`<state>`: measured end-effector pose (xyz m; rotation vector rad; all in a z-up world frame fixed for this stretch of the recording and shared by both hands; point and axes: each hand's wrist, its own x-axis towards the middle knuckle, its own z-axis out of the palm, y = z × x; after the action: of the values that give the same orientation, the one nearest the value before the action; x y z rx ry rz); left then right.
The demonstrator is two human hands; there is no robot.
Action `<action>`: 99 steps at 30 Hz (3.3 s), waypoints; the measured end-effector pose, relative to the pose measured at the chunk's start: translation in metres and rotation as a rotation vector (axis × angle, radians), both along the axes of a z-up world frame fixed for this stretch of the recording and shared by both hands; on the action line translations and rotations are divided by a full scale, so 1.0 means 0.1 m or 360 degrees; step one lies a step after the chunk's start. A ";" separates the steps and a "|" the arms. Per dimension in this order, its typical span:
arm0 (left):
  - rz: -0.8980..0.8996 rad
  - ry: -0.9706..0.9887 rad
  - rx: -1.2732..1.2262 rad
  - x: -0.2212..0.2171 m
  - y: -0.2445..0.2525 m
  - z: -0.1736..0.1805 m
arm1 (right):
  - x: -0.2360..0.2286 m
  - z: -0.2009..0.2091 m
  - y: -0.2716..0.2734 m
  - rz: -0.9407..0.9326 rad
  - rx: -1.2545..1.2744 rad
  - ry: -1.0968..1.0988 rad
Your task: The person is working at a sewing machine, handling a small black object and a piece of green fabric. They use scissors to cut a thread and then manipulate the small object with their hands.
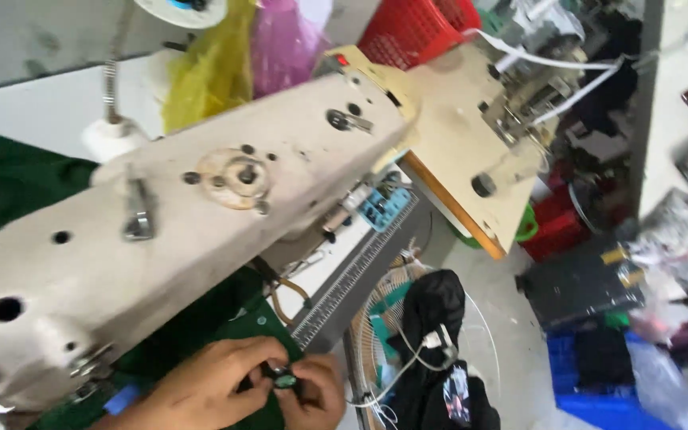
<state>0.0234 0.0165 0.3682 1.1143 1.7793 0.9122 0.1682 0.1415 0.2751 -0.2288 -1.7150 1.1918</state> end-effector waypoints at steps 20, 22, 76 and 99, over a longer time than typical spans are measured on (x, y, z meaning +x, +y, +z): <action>0.0149 -0.0643 0.0596 0.20 -0.17 0.15 | 0.40 0.34 -0.04 -0.0011 0.0188 -0.0228; 0.0143 -0.0765 0.0622 0.20 -0.20 0.20 | 0.48 0.30 -0.01 -0.0055 0.0128 -0.0382; 0.0111 -0.0603 0.0907 0.24 -0.19 -0.01 | 0.61 0.34 -0.01 -0.0050 0.0052 -0.0615; 0.0064 -0.0425 0.1074 0.27 -0.23 -0.03 | 0.42 0.37 -0.08 0.0229 -0.0119 -0.0183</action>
<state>0.0500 -0.0063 0.3653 1.2830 1.3014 1.6742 0.2101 0.1332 0.3119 -0.2259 -1.8129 1.3724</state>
